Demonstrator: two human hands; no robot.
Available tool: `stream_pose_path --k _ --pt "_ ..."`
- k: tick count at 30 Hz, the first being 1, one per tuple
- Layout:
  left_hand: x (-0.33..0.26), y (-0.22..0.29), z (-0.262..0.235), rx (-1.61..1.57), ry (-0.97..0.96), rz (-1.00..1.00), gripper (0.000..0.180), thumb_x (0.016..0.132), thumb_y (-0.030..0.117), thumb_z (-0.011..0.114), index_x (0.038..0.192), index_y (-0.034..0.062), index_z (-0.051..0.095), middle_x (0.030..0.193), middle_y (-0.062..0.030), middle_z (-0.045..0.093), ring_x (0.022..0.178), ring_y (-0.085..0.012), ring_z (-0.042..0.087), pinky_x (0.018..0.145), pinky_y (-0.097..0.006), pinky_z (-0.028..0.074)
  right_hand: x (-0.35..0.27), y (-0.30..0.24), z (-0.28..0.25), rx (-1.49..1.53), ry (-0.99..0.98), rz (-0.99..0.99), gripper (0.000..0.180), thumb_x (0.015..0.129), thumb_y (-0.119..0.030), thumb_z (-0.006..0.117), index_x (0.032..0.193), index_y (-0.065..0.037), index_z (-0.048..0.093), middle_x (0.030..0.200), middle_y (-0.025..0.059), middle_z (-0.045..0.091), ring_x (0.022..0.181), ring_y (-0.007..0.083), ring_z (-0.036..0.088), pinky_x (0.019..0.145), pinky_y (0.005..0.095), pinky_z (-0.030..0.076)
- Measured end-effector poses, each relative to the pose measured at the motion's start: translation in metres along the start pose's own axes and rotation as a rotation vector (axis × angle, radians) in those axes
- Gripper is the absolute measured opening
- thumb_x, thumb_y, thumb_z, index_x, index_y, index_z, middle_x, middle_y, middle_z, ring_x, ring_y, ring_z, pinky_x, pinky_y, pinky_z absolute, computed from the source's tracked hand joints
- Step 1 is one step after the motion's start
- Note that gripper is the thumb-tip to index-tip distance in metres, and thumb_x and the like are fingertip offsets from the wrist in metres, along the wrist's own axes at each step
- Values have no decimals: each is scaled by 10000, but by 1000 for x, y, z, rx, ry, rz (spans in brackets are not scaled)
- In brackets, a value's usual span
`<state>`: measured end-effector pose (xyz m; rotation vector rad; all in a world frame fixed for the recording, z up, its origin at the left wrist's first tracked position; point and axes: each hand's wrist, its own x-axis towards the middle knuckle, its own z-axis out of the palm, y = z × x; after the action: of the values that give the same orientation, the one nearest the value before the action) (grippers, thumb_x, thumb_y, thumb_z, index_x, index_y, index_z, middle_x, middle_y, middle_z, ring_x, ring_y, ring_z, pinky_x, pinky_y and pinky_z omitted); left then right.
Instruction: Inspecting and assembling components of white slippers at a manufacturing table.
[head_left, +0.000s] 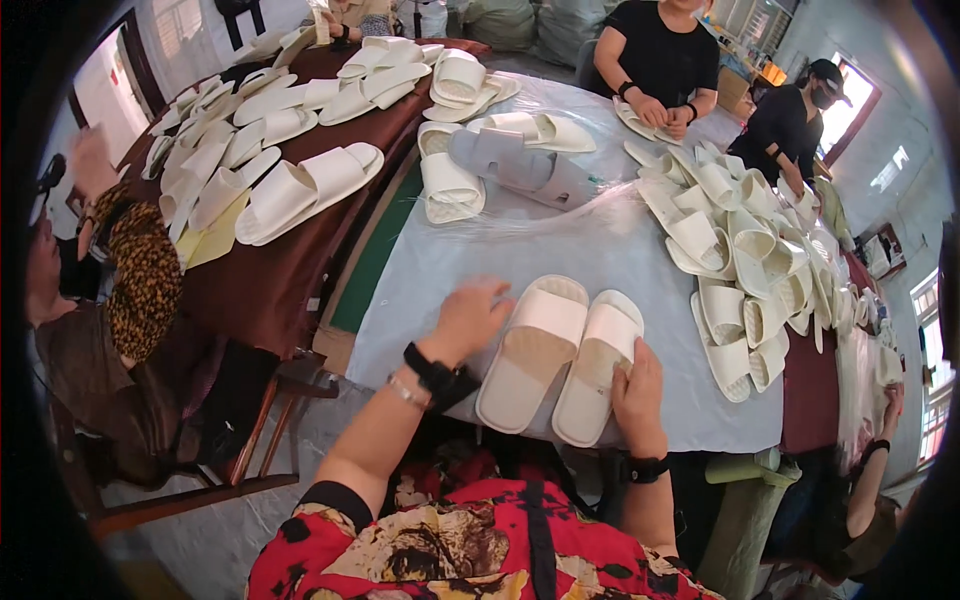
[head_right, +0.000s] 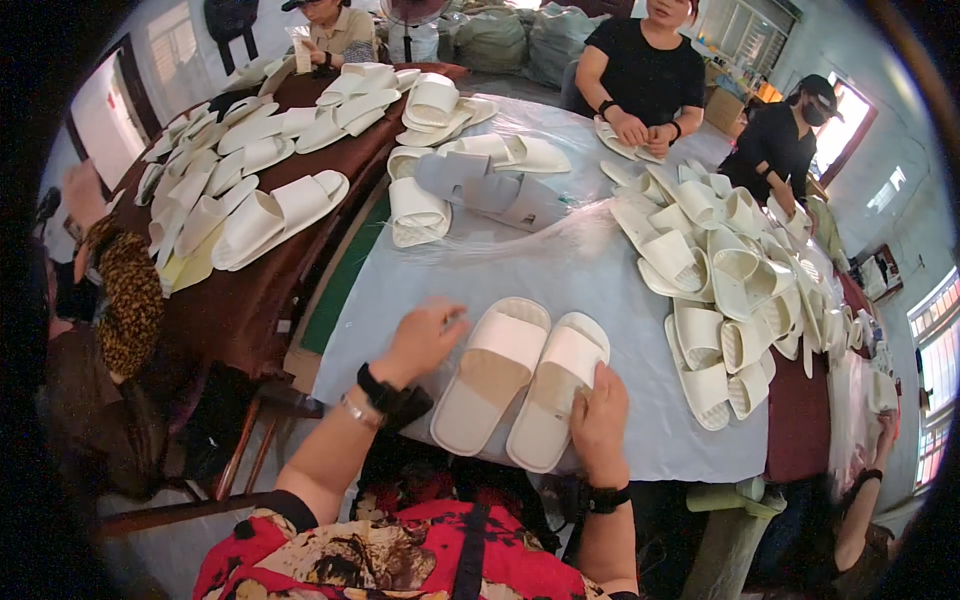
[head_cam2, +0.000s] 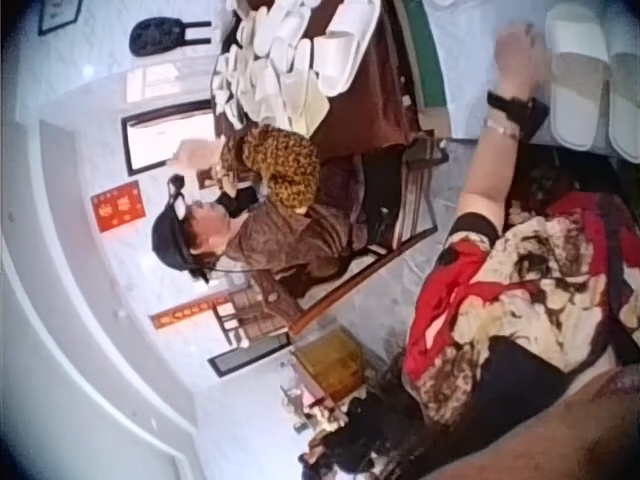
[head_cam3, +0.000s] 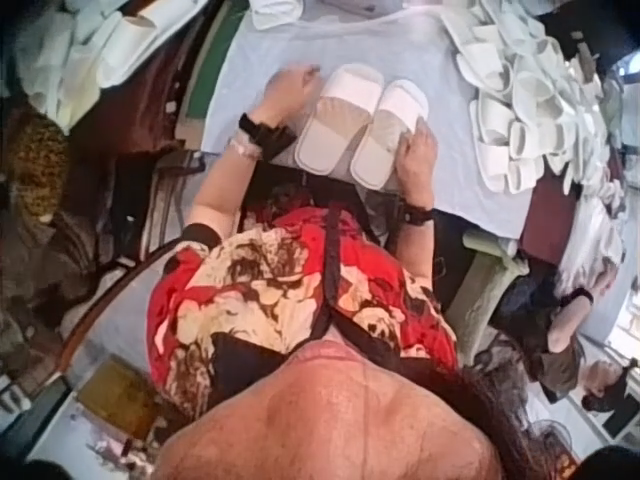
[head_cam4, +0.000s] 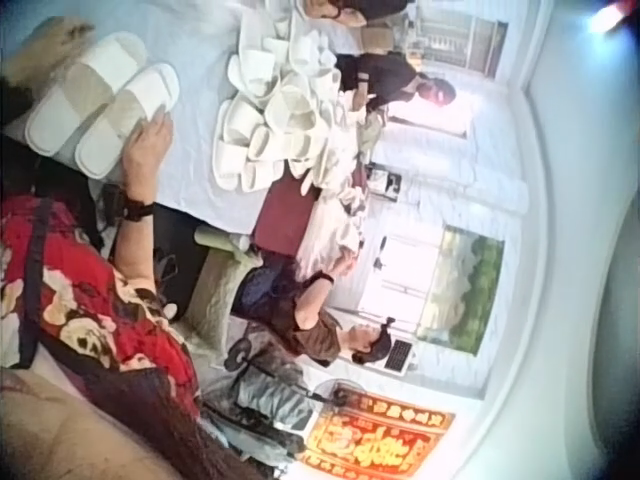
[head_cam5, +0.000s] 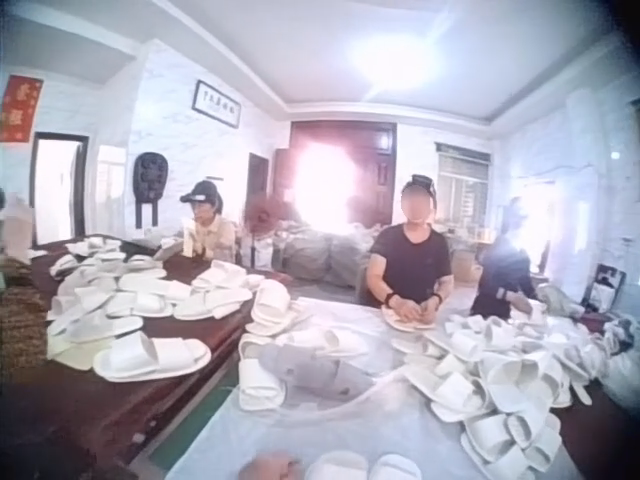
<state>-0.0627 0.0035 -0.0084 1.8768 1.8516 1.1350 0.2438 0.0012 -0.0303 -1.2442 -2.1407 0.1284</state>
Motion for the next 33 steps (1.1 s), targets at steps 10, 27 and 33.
stream_pose_path --k 10,27,33 --pt "41 -63 9 269 19 -188 167 809 195 623 877 53 680 919 -152 662 884 -351 622 768 -438 499 1 -61 -25 59 -76 -134 546 759 -108 679 1253 20 487 1281 265 474 1232 474 402 1033 532 336" --pt "-119 -31 -163 -320 -113 -314 125 786 104 653 793 -15 616 731 -50 611 674 -208 584 620 -308 455 2 -67 -14 -171 -250 -197 496 699 -148 740 1160 -49 585 1345 207 448 1332 427 321 1043 604 280" --pt "-129 -3 -172 -1146 13 -70 36 789 30 655 781 31 620 728 -49 544 655 -165 515 614 -273 402 11 -110 -51 193 21 -368 433 731 -156 743 1126 -66 591 1254 176 537 1224 402 467 1035 577 320"
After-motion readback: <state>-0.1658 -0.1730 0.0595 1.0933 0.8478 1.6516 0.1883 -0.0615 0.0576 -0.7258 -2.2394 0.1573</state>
